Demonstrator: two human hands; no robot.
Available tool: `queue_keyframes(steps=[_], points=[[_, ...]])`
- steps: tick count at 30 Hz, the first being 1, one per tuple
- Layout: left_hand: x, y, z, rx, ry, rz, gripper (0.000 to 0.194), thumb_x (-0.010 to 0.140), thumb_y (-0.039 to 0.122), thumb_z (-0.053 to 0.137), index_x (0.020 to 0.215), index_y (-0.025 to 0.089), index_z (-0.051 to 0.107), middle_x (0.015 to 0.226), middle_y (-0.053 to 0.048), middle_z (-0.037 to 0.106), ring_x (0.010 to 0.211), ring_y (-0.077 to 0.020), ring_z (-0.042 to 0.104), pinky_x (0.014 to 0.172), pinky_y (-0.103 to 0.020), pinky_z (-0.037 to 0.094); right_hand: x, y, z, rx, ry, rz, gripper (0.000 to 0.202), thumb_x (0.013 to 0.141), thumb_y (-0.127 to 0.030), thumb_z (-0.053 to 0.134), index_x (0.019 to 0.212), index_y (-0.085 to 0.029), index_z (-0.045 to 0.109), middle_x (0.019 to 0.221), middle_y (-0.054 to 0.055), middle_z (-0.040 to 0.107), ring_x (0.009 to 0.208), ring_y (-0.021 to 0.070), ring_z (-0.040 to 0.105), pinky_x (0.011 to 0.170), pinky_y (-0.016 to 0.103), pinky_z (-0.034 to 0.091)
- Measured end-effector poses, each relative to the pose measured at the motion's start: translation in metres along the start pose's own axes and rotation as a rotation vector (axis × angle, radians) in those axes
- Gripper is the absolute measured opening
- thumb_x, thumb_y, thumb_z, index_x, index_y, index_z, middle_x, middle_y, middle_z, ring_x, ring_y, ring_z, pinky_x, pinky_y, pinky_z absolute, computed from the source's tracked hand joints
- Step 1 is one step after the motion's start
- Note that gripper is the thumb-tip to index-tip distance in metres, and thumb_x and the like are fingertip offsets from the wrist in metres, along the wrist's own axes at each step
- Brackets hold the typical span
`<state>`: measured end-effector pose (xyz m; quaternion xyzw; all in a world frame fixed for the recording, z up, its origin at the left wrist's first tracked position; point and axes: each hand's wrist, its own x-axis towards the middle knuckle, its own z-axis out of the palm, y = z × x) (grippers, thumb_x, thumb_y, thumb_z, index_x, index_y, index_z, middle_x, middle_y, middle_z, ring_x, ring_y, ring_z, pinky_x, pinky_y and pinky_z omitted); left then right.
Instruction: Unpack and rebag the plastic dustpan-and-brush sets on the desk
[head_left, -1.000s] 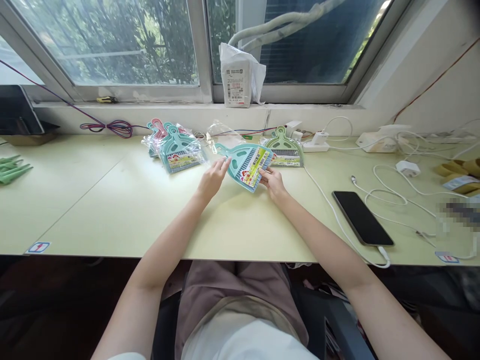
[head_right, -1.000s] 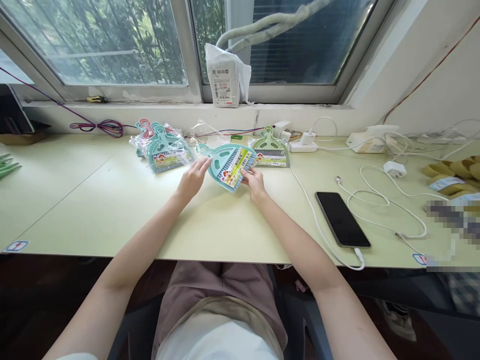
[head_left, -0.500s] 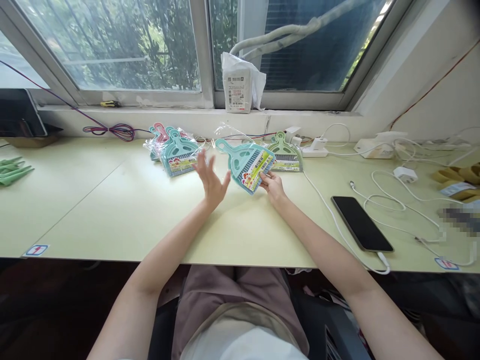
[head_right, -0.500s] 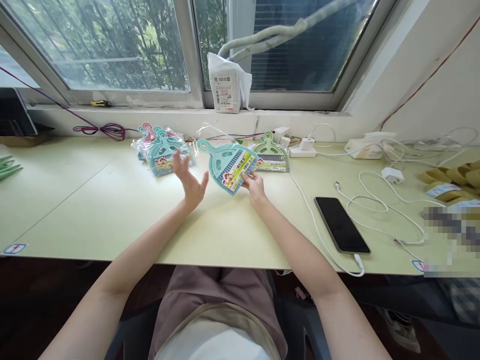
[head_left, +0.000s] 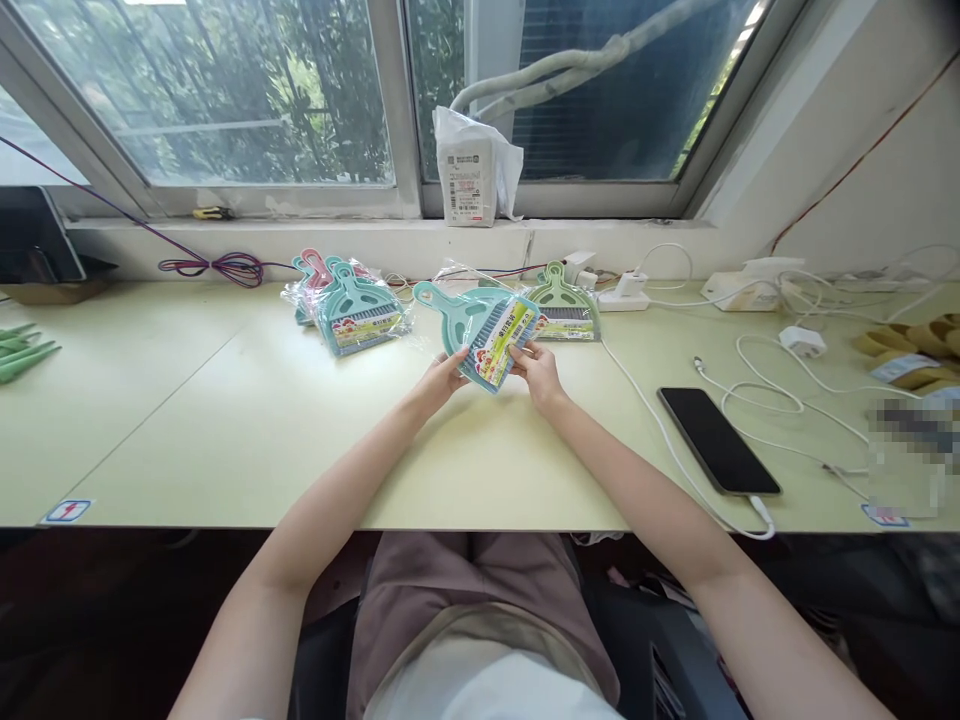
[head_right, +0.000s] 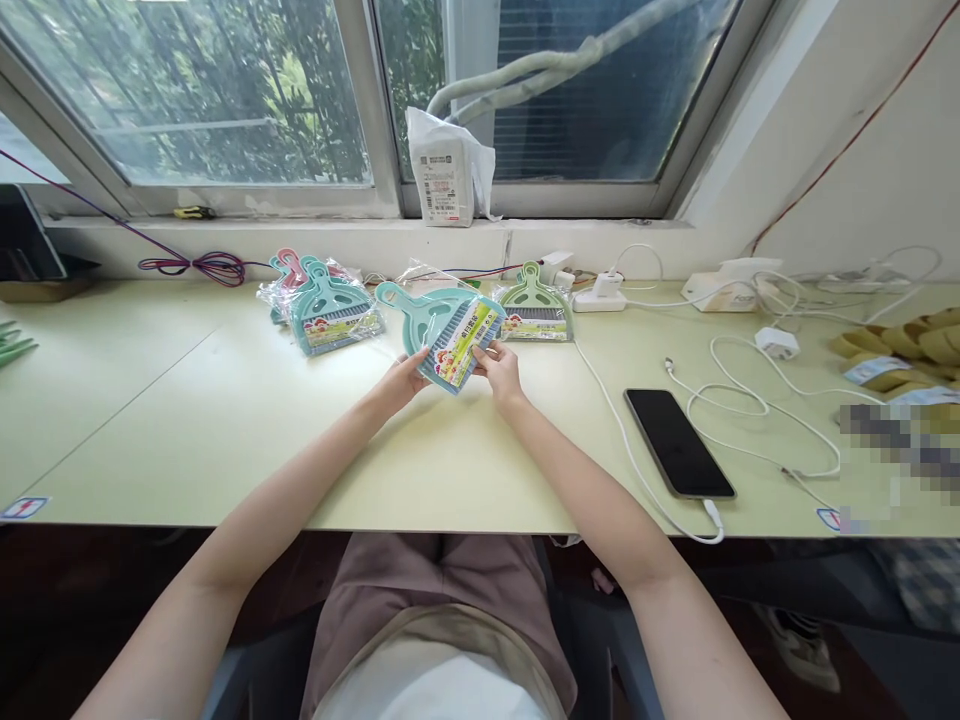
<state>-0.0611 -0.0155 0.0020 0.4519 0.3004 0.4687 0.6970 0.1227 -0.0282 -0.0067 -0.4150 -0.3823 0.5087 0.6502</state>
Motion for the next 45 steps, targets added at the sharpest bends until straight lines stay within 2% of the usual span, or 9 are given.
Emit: queue_keyframes(steps=[5, 9, 16, 23, 28, 36, 39, 42, 45], points=[[-0.005, -0.004, 0.009, 0.044, -0.012, -0.056, 0.041, 0.079, 0.042, 0.072, 0.110, 0.015, 0.065, 0.107, -0.009, 0.073, 0.093, -0.0205, 0.070, 0.092, -0.041, 0.055, -0.002, 0.000, 0.002, 0.017, 0.045, -0.007, 0.024, 0.071, -0.029, 0.078, 0.087, -0.017, 0.065, 0.079, 0.003, 0.074, 0.071, 0.0188, 0.071, 0.074, 0.038, 0.062], [-0.004, -0.004, 0.009, 0.101, 0.005, -0.001, 0.053, 0.074, 0.048, 0.073, 0.116, 0.016, 0.062, 0.117, -0.011, 0.070, 0.102, -0.0244, 0.068, 0.093, -0.043, 0.054, -0.005, 0.001, 0.005, 0.036, 0.048, 0.006, 0.021, 0.073, -0.026, 0.077, 0.086, -0.017, 0.063, 0.079, 0.003, 0.074, 0.073, 0.0193, 0.072, 0.077, 0.039, 0.062], [-0.010, -0.005, 0.019, 0.205, 0.110, 0.105, 0.067, 0.060, 0.029, 0.083, 0.121, 0.020, 0.055, 0.118, -0.009, 0.069, 0.104, -0.0268, 0.066, 0.086, -0.042, 0.056, -0.009, 0.002, 0.009, 0.036, 0.081, 0.002, 0.021, 0.074, -0.027, 0.076, 0.086, -0.019, 0.061, 0.081, 0.002, 0.074, 0.078, 0.0187, 0.072, 0.078, 0.038, 0.062], [-0.009, -0.009, 0.022, 0.176, 0.266, 0.151, 0.060, 0.068, 0.019, 0.067, 0.125, 0.024, 0.047, 0.115, -0.004, 0.067, 0.098, -0.0213, 0.067, 0.082, -0.038, 0.058, -0.012, 0.001, 0.011, 0.031, 0.066, 0.015, 0.020, 0.075, -0.026, 0.075, 0.087, -0.019, 0.060, 0.082, 0.003, 0.074, 0.080, 0.0192, 0.073, 0.081, 0.039, 0.062], [-0.013, -0.007, 0.027, 0.213, 0.164, 0.134, 0.063, 0.069, 0.030, 0.075, 0.126, 0.024, 0.048, 0.121, -0.007, 0.065, 0.102, -0.0236, 0.066, 0.080, -0.040, 0.058, -0.010, 0.002, 0.009, 0.057, 0.090, 0.015, 0.016, 0.076, -0.022, 0.072, 0.086, -0.018, 0.060, 0.080, 0.002, 0.074, 0.080, 0.0187, 0.073, 0.080, 0.037, 0.062], [-0.011, -0.009, 0.023, 0.125, -0.049, -0.045, 0.055, 0.068, 0.042, 0.080, 0.114, 0.018, 0.061, 0.123, -0.012, 0.066, 0.109, -0.0267, 0.064, 0.090, -0.041, 0.055, -0.010, 0.000, 0.008, 0.096, 0.111, 0.007, 0.013, 0.077, -0.020, 0.070, 0.084, -0.018, 0.060, 0.081, 0.003, 0.074, 0.084, 0.0200, 0.073, 0.080, 0.037, 0.062], [-0.009, -0.010, 0.020, 0.094, 0.008, -0.044, 0.048, 0.072, 0.045, 0.076, 0.109, 0.018, 0.064, 0.118, -0.011, 0.068, 0.106, -0.0247, 0.066, 0.090, -0.039, 0.054, -0.011, 0.000, 0.010, 0.097, 0.112, 0.016, 0.015, 0.076, -0.020, 0.071, 0.084, -0.019, 0.058, 0.081, 0.002, 0.074, 0.083, 0.0190, 0.073, 0.081, 0.036, 0.062], [-0.008, -0.011, 0.019, 0.141, 0.133, -0.018, 0.040, 0.070, 0.037, 0.076, 0.102, 0.016, 0.066, 0.109, -0.009, 0.072, 0.098, -0.0229, 0.068, 0.088, -0.038, 0.055, -0.012, 0.002, 0.012, 0.086, 0.099, 0.021, 0.018, 0.075, -0.022, 0.071, 0.086, -0.020, 0.057, 0.082, 0.001, 0.073, 0.078, 0.0176, 0.072, 0.080, 0.036, 0.062], [-0.008, -0.011, 0.019, 0.199, 0.179, -0.004, 0.038, 0.065, 0.030, 0.077, 0.098, 0.015, 0.067, 0.099, -0.008, 0.074, 0.091, -0.0230, 0.069, 0.083, -0.038, 0.057, -0.011, 0.002, 0.012, 0.071, 0.081, 0.045, 0.019, 0.076, -0.023, 0.070, 0.088, -0.021, 0.056, 0.084, 0.000, 0.072, 0.073, 0.0163, 0.072, 0.078, 0.036, 0.062]])
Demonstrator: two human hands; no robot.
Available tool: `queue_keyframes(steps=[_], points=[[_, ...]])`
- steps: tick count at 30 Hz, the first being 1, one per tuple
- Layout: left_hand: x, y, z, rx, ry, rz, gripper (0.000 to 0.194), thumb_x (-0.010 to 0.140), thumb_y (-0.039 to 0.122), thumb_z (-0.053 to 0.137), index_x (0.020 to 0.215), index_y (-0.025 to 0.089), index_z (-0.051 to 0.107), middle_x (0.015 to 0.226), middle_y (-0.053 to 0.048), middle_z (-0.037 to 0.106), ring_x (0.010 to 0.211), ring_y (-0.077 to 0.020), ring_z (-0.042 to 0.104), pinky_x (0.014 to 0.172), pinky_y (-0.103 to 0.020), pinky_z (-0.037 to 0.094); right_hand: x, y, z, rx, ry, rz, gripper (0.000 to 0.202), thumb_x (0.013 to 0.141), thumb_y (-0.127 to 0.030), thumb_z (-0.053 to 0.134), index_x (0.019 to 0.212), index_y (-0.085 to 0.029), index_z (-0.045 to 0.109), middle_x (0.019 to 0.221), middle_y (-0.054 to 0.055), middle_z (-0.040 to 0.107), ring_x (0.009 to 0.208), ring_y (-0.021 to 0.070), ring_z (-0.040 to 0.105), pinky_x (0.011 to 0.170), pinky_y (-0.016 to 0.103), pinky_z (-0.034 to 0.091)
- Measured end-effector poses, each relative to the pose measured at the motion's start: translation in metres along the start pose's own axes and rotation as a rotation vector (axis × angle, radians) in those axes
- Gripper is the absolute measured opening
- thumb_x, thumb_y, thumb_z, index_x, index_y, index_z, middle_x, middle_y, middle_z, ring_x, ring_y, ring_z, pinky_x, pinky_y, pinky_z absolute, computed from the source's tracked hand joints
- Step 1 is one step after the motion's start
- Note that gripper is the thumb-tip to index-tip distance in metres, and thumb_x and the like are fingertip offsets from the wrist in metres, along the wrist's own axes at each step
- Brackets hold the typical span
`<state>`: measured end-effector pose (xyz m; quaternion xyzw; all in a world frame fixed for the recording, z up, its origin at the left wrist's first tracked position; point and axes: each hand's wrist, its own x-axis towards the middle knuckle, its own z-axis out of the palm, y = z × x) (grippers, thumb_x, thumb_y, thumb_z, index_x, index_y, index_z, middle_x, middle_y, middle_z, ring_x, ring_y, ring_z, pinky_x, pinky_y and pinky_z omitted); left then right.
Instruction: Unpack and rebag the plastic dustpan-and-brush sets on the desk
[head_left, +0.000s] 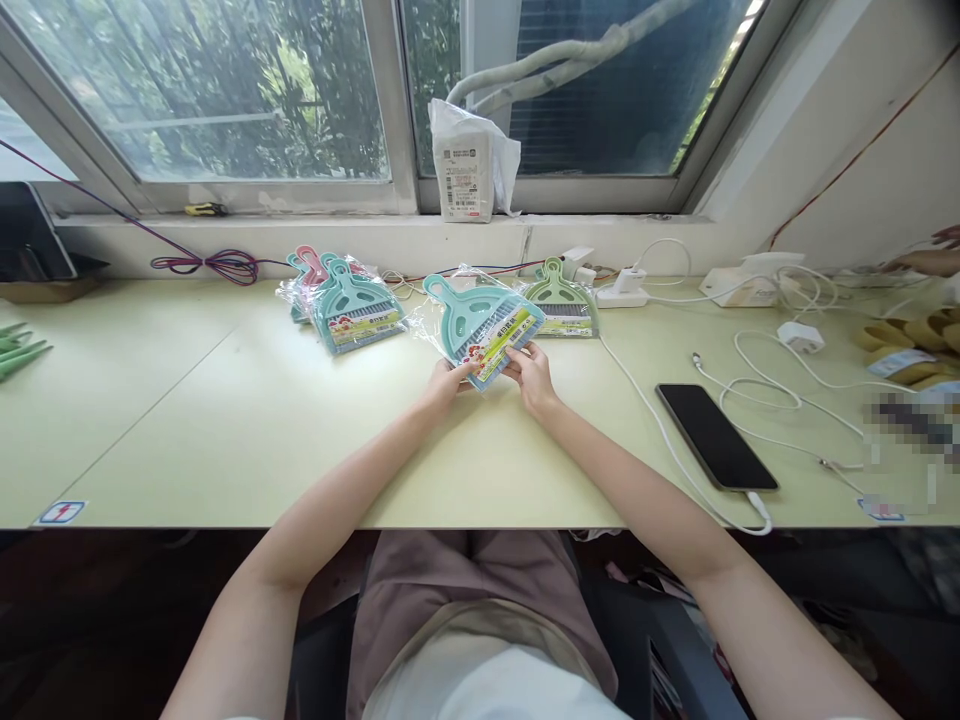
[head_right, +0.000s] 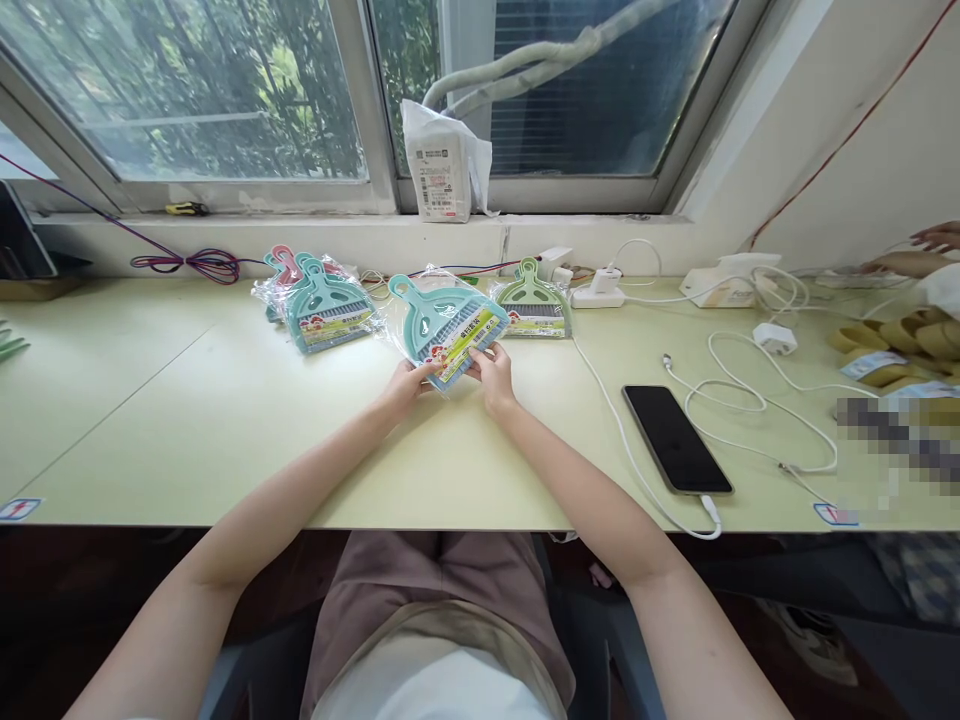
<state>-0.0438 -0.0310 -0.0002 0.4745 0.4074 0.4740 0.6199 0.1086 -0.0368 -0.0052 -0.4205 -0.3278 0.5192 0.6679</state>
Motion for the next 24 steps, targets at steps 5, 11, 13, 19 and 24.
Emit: queue_keyframes(steps=[5, 11, 13, 19, 24], points=[[-0.001, 0.001, 0.001, 0.042, -0.058, 0.066, 0.045, 0.062, 0.034, 0.079, 0.100, 0.014, 0.066, 0.096, -0.008, 0.074, 0.086, -0.0233, 0.069, 0.079, -0.039, 0.057, 0.006, -0.005, -0.003, 0.015, 0.038, 0.096, 0.020, 0.084, -0.039, 0.059, 0.093, -0.022, 0.056, 0.080, 0.001, 0.071, 0.063, 0.0164, 0.069, 0.066, 0.033, 0.061], [-0.001, -0.003, 0.002, 0.127, -0.086, 0.088, 0.047, 0.062, 0.037, 0.080, 0.100, 0.016, 0.064, 0.097, -0.008, 0.073, 0.087, -0.0239, 0.068, 0.076, -0.038, 0.056, 0.013, -0.006, -0.010, 0.031, 0.108, 0.177, 0.033, 0.087, -0.054, 0.053, 0.097, -0.022, 0.056, 0.077, 0.002, 0.071, 0.060, 0.0168, 0.068, 0.059, 0.029, 0.059], [0.000, -0.004, 0.001, 0.143, -0.105, 0.087, 0.048, 0.062, 0.039, 0.081, 0.101, 0.016, 0.064, 0.100, -0.008, 0.073, 0.088, -0.0246, 0.068, 0.076, -0.038, 0.055, 0.015, -0.005, -0.013, 0.046, 0.124, 0.194, 0.033, 0.087, -0.054, 0.053, 0.096, -0.023, 0.057, 0.076, 0.003, 0.070, 0.062, 0.0172, 0.068, 0.059, 0.029, 0.059], [0.000, -0.005, -0.001, 0.163, -0.137, 0.100, 0.051, 0.063, 0.040, 0.080, 0.104, 0.016, 0.063, 0.102, -0.009, 0.073, 0.090, -0.0246, 0.068, 0.075, -0.037, 0.055, 0.018, -0.003, -0.016, 0.001, 0.110, 0.196, 0.039, 0.086, -0.060, 0.053, 0.097, -0.023, 0.058, 0.080, 0.004, 0.071, 0.065, 0.0195, 0.069, 0.061, 0.032, 0.059], [0.000, -0.005, -0.001, 0.143, -0.102, 0.093, 0.048, 0.062, 0.038, 0.080, 0.101, 0.016, 0.064, 0.099, -0.008, 0.074, 0.088, -0.0242, 0.069, 0.075, -0.037, 0.056, 0.019, -0.007, -0.013, -0.016, 0.091, 0.213, 0.038, 0.088, -0.058, 0.051, 0.098, -0.022, 0.059, 0.081, 0.006, 0.072, 0.067, 0.0210, 0.069, 0.063, 0.035, 0.059]])
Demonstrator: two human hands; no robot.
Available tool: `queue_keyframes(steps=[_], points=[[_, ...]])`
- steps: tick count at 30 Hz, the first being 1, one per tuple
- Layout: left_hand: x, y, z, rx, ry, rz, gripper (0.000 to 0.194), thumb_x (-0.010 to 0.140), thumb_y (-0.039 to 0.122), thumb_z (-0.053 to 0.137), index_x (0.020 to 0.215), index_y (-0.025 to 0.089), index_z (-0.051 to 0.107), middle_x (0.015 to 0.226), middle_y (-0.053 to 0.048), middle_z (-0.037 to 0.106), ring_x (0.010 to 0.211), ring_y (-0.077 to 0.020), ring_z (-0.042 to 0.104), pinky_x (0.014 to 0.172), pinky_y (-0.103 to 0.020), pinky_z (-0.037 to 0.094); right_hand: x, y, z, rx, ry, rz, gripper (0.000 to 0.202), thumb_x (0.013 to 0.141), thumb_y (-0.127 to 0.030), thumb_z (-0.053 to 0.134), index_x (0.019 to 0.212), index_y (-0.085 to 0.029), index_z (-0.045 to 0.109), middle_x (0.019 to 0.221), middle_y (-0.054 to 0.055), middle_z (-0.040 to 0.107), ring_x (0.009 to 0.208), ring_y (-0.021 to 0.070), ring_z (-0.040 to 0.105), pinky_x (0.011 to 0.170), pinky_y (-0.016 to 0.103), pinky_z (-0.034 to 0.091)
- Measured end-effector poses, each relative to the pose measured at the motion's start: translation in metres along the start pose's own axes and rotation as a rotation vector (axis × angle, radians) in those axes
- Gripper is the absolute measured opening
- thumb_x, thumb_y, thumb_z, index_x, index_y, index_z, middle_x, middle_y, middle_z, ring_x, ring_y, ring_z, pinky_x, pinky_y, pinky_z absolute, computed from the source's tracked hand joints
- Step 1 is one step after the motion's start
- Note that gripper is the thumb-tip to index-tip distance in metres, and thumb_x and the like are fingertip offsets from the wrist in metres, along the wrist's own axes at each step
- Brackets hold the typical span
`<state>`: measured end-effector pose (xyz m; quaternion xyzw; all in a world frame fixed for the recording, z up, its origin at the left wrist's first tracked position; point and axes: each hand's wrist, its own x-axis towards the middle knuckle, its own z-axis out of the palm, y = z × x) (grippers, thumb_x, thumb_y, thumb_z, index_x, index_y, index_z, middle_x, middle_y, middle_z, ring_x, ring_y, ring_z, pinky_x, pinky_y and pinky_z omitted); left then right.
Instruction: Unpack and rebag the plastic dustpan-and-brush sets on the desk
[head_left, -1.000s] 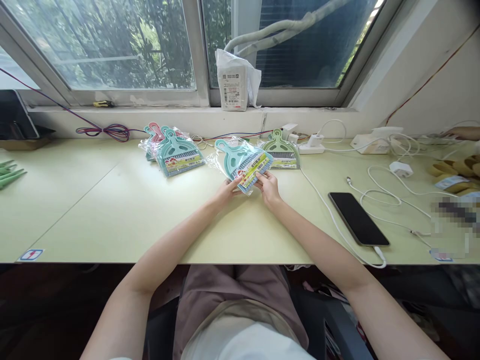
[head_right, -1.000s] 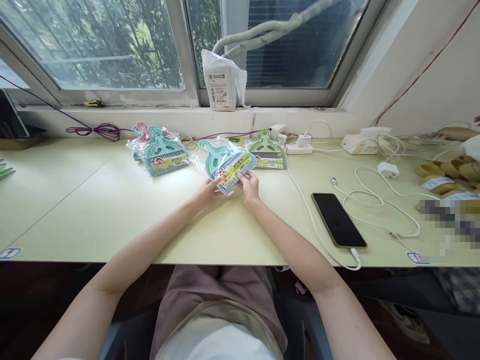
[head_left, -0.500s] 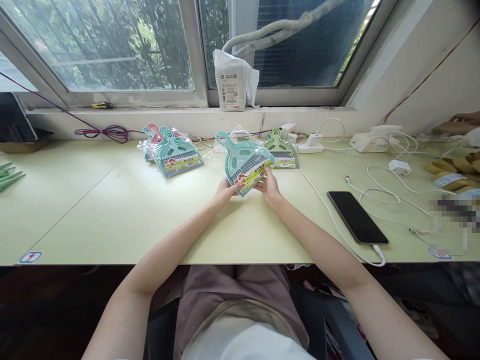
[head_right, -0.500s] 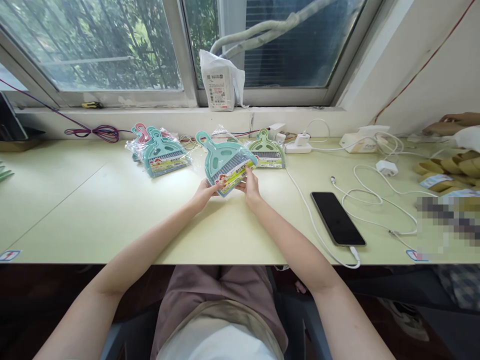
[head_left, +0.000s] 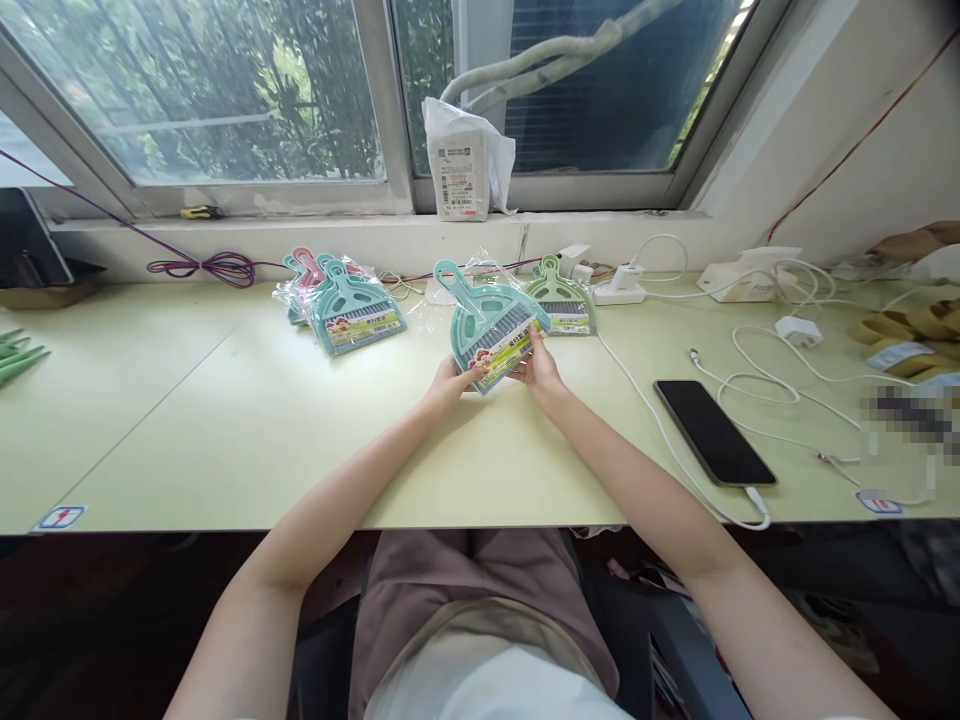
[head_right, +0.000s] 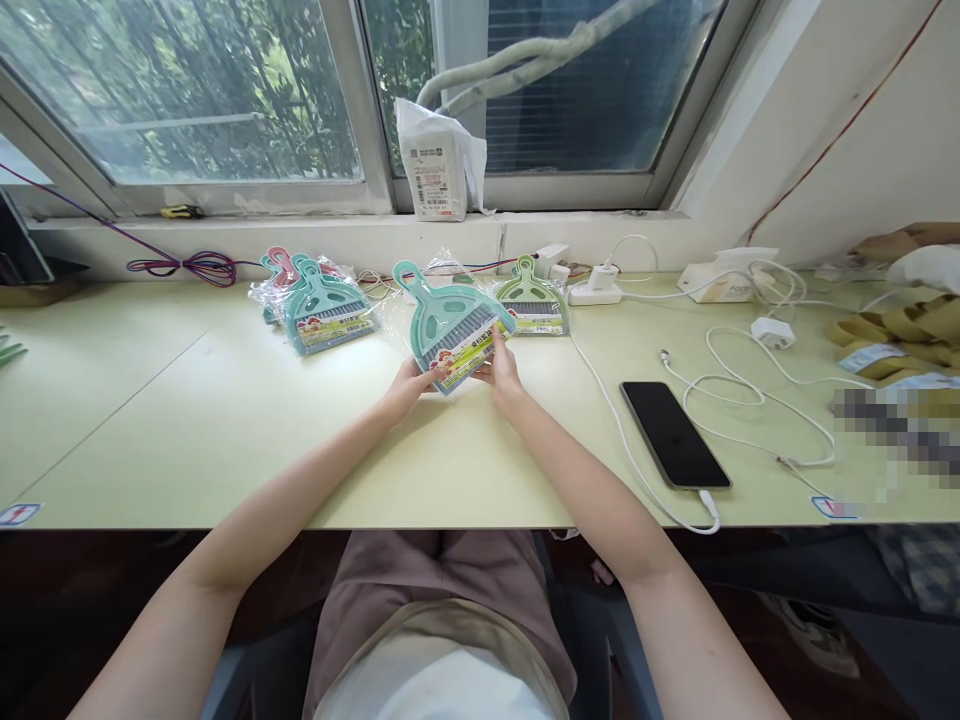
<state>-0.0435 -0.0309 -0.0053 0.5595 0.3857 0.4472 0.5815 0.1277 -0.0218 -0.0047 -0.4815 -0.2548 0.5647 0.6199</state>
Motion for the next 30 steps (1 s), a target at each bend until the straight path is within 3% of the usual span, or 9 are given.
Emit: queue_keyframes(steps=[4, 7, 11, 18, 25, 27, 30], points=[[0.001, 0.003, -0.002, -0.027, 0.027, 0.011, 0.047, 0.061, 0.037, 0.080, 0.100, 0.015, 0.065, 0.097, -0.008, 0.074, 0.086, -0.0245, 0.069, 0.073, -0.037, 0.057, 0.000, -0.002, 0.003, 0.018, -0.076, -0.013, 0.025, 0.089, -0.047, 0.055, 0.094, -0.022, 0.059, 0.081, 0.003, 0.072, 0.065, 0.0177, 0.068, 0.063, 0.033, 0.059], [0.001, 0.007, -0.003, -0.039, 0.059, 0.008, 0.046, 0.062, 0.036, 0.079, 0.101, 0.015, 0.065, 0.099, -0.009, 0.074, 0.087, -0.0251, 0.069, 0.073, -0.038, 0.058, -0.001, -0.002, 0.002, 0.033, -0.226, -0.079, 0.011, 0.084, -0.029, 0.062, 0.092, -0.021, 0.059, 0.085, 0.001, 0.073, 0.069, 0.0163, 0.069, 0.070, 0.033, 0.060], [0.001, 0.011, -0.004, -0.044, 0.066, -0.004, 0.046, 0.065, 0.032, 0.076, 0.105, 0.014, 0.065, 0.107, -0.011, 0.073, 0.093, -0.0261, 0.069, 0.074, -0.038, 0.058, 0.000, -0.001, -0.003, 0.048, -0.357, -0.114, 0.012, 0.078, -0.018, 0.066, 0.089, -0.020, 0.063, 0.088, 0.001, 0.075, 0.074, 0.0164, 0.071, 0.079, 0.034, 0.060], [-0.002, 0.013, -0.003, 0.020, -0.129, -0.048, 0.053, 0.074, 0.040, 0.070, 0.120, 0.015, 0.059, 0.120, -0.013, 0.068, 0.086, -0.0229, 0.072, 0.081, -0.040, 0.056, 0.002, -0.002, -0.006, 0.055, -0.332, -0.148, 0.014, 0.074, -0.020, 0.075, 0.084, -0.019, 0.065, 0.089, 0.003, 0.076, 0.088, 0.0191, 0.072, 0.088, 0.035, 0.058], [-0.008, 0.008, 0.003, 0.008, -0.405, -0.151, 0.062, 0.076, 0.046, 0.072, 0.129, 0.021, 0.056, 0.136, -0.016, 0.059, 0.104, -0.0268, 0.068, 0.093, -0.045, 0.052, -0.002, 0.000, -0.002, 0.135, -0.346, -0.218, 0.014, 0.072, -0.021, 0.075, 0.081, -0.020, 0.065, 0.091, 0.003, 0.076, 0.089, 0.0190, 0.072, 0.088, 0.034, 0.059], [-0.006, 0.007, 0.002, -0.032, -0.389, -0.135, 0.062, 0.076, 0.047, 0.071, 0.130, 0.021, 0.056, 0.139, -0.016, 0.056, 0.109, -0.0292, 0.066, 0.092, -0.045, 0.053, -0.001, 0.001, -0.002, 0.153, -0.328, -0.230, 0.013, 0.071, -0.019, 0.074, 0.080, -0.020, 0.065, 0.089, 0.002, 0.076, 0.087, 0.0179, 0.072, 0.087, 0.033, 0.059], [-0.001, 0.008, -0.003, -0.123, -0.254, -0.045, 0.061, 0.079, 0.048, 0.068, 0.131, 0.021, 0.055, 0.139, -0.015, 0.056, 0.118, -0.0301, 0.061, 0.091, -0.044, 0.054, 0.000, 0.003, -0.001, 0.164, -0.295, -0.235, 0.013, 0.070, -0.017, 0.073, 0.079, -0.019, 0.064, 0.087, 0.001, 0.075, 0.085, 0.0178, 0.072, 0.087, 0.034, 0.059]])
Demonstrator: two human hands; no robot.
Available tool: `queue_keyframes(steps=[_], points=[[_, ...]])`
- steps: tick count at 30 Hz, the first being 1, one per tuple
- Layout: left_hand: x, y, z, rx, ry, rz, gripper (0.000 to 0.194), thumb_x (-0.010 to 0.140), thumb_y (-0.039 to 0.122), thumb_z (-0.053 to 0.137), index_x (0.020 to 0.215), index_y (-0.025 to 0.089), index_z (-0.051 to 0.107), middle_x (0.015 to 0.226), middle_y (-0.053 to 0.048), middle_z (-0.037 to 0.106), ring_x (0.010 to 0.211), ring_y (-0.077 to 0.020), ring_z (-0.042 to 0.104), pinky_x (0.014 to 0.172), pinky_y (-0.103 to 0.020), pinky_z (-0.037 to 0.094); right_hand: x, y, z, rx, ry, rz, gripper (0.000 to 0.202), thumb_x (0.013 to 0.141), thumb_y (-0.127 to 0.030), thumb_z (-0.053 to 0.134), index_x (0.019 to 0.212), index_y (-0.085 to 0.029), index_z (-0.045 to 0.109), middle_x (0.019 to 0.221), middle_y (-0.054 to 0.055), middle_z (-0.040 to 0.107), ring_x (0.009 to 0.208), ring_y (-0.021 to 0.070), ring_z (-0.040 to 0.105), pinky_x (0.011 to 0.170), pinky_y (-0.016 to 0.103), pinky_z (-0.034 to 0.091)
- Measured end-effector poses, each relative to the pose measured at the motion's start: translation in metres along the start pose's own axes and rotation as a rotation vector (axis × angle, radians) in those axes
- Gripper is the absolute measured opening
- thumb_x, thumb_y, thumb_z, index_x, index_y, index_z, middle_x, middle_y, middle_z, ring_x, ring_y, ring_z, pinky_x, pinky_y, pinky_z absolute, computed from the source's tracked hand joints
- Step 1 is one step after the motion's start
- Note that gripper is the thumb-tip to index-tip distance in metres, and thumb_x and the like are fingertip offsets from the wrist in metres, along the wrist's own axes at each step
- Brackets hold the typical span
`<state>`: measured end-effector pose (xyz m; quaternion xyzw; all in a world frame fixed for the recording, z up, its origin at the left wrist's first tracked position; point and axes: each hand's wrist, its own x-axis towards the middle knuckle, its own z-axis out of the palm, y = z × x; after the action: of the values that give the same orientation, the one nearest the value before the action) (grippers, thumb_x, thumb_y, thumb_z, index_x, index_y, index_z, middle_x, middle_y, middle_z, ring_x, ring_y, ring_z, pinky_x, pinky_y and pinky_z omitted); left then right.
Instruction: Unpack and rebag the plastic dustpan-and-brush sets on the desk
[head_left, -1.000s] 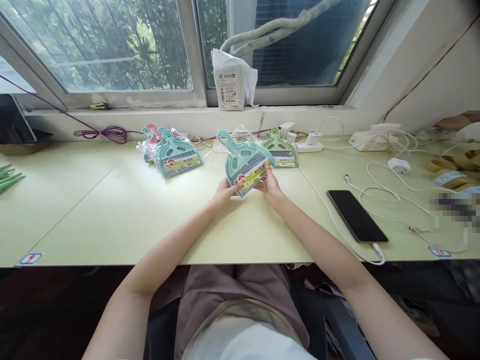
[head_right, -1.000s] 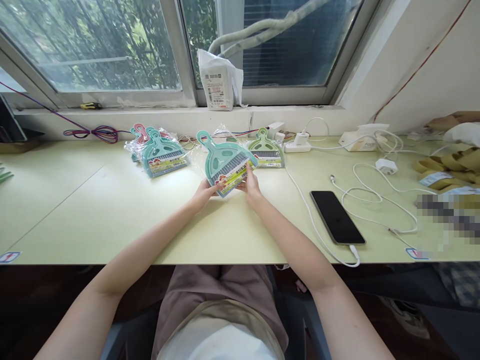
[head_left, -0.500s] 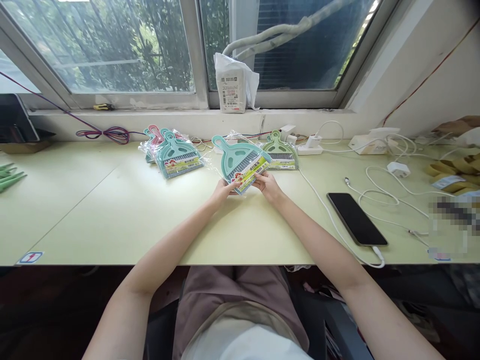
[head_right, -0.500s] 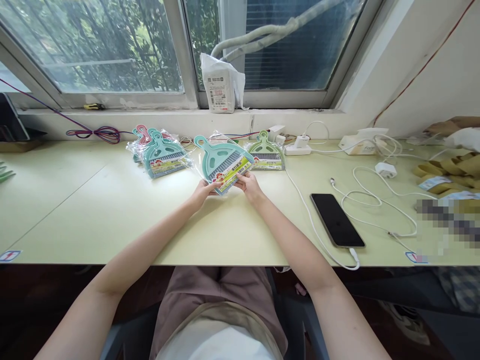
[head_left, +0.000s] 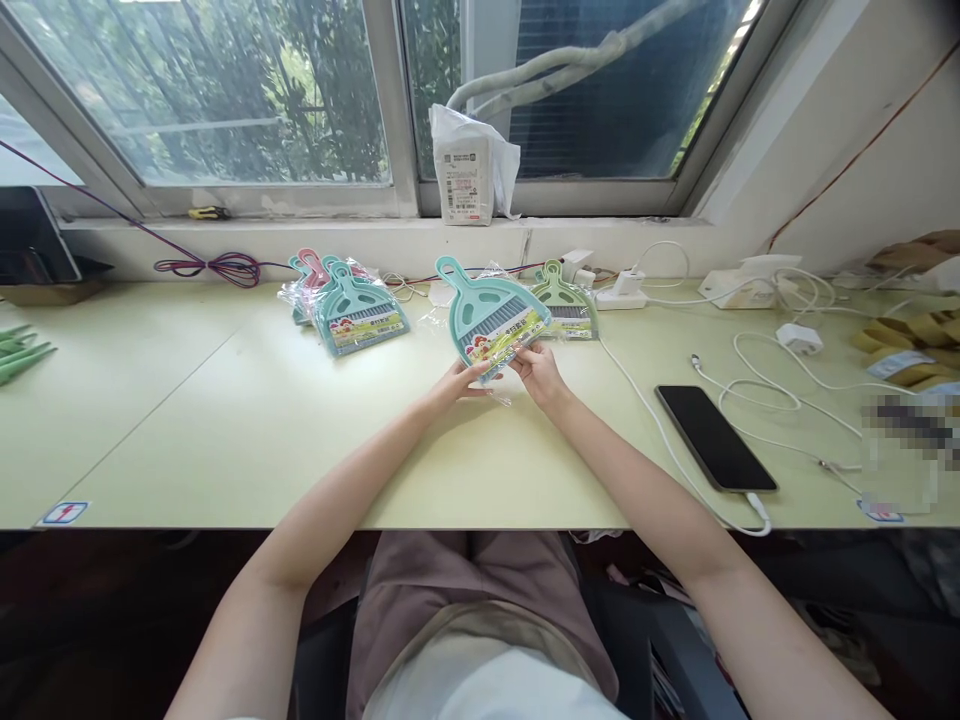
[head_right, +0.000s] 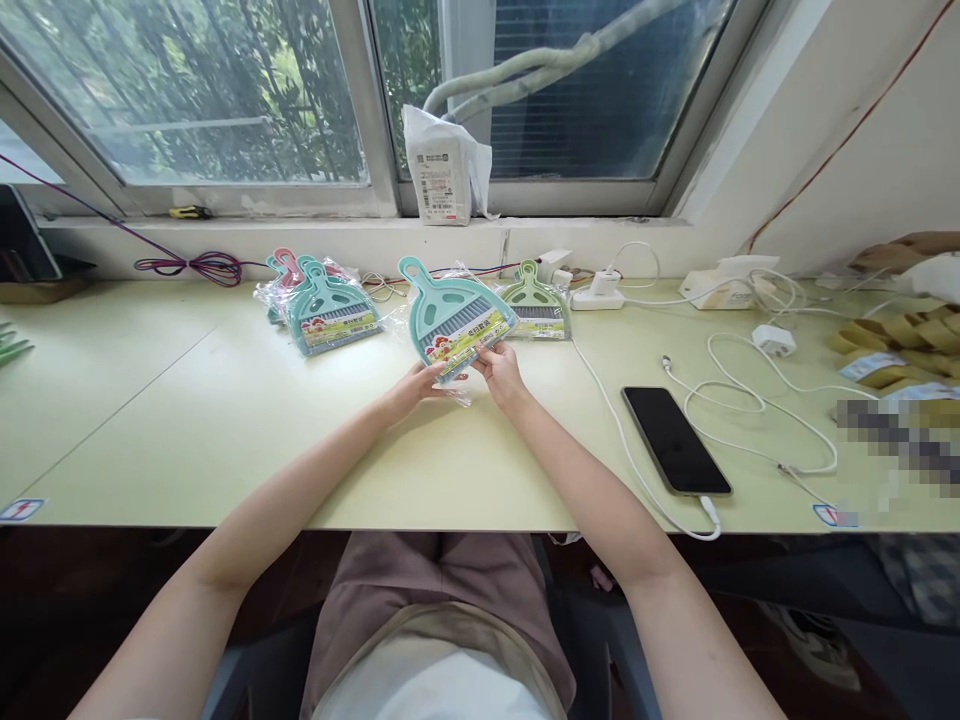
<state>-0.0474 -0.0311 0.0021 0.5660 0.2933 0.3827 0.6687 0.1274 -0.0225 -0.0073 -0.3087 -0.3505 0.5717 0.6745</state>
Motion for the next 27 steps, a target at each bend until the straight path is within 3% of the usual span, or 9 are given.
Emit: queue_keyframes(steps=[3, 6, 11, 15, 17, 23, 27], points=[[0.003, 0.003, -0.005, -0.070, 0.159, 0.122, 0.056, 0.079, 0.044, 0.068, 0.129, 0.021, 0.056, 0.131, -0.012, 0.062, 0.119, -0.0274, 0.059, 0.089, -0.040, 0.055, 0.000, 0.002, 0.001, -0.003, 0.023, 0.002, 0.014, 0.071, -0.016, 0.072, 0.081, -0.019, 0.063, 0.088, 0.002, 0.075, 0.086, 0.0186, 0.071, 0.088, 0.037, 0.059], [0.004, 0.004, -0.006, -0.106, 0.205, 0.076, 0.052, 0.076, 0.040, 0.073, 0.121, 0.017, 0.061, 0.124, -0.012, 0.067, 0.111, -0.0257, 0.064, 0.085, -0.035, 0.056, -0.002, 0.003, 0.004, -0.036, 0.017, 0.016, 0.015, 0.072, -0.016, 0.071, 0.084, -0.019, 0.062, 0.088, 0.002, 0.075, 0.088, 0.0190, 0.071, 0.088, 0.038, 0.059], [-0.001, 0.003, -0.001, -0.160, 0.112, -0.096, 0.052, 0.073, 0.032, 0.078, 0.119, 0.016, 0.062, 0.127, -0.012, 0.066, 0.101, -0.0229, 0.070, 0.091, -0.033, 0.054, -0.003, 0.001, 0.007, -0.076, 0.052, 0.031, 0.016, 0.070, -0.014, 0.069, 0.083, -0.019, 0.060, 0.085, 0.002, 0.074, 0.090, 0.0204, 0.071, 0.084, 0.038, 0.060], [-0.004, 0.003, 0.006, -0.159, -0.014, -0.137, 0.057, 0.076, 0.039, 0.076, 0.126, 0.018, 0.058, 0.131, -0.014, 0.062, 0.103, -0.0257, 0.070, 0.091, -0.035, 0.055, -0.001, -0.002, 0.008, -0.045, 0.062, 0.019, 0.015, 0.070, -0.012, 0.068, 0.078, -0.019, 0.058, 0.084, 0.003, 0.073, 0.094, 0.0215, 0.070, 0.082, 0.036, 0.061], [-0.002, 0.003, 0.008, -0.148, -0.018, -0.128, 0.058, 0.077, 0.043, 0.074, 0.127, 0.017, 0.058, 0.129, -0.016, 0.063, 0.104, -0.0270, 0.069, 0.088, -0.036, 0.055, -0.001, -0.003, 0.008, -0.027, 0.062, 0.009, 0.013, 0.071, -0.013, 0.066, 0.079, -0.019, 0.058, 0.085, 0.003, 0.073, 0.094, 0.0216, 0.070, 0.083, 0.036, 0.061], [0.006, 0.007, -0.001, -0.147, 0.227, 0.015, 0.053, 0.076, 0.043, 0.073, 0.120, 0.016, 0.063, 0.127, -0.012, 0.065, 0.106, -0.0229, 0.067, 0.082, -0.030, 0.057, -0.001, 0.000, 0.007, -0.020, 0.065, 0.031, 0.016, 0.073, -0.011, 0.065, 0.085, -0.019, 0.061, 0.088, 0.002, 0.074, 0.089, 0.0194, 0.071, 0.089, 0.041, 0.059], [0.007, 0.008, -0.010, -0.108, 0.254, 0.019, 0.052, 0.069, 0.036, 0.079, 0.114, 0.015, 0.066, 0.114, -0.010, 0.071, 0.096, -0.0225, 0.069, 0.078, -0.031, 0.058, -0.001, 0.005, 0.008, -0.044, 0.051, 0.044, 0.017, 0.073, -0.013, 0.067, 0.087, -0.019, 0.061, 0.089, 0.002, 0.074, 0.090, 0.0190, 0.071, 0.090, 0.040, 0.059]])
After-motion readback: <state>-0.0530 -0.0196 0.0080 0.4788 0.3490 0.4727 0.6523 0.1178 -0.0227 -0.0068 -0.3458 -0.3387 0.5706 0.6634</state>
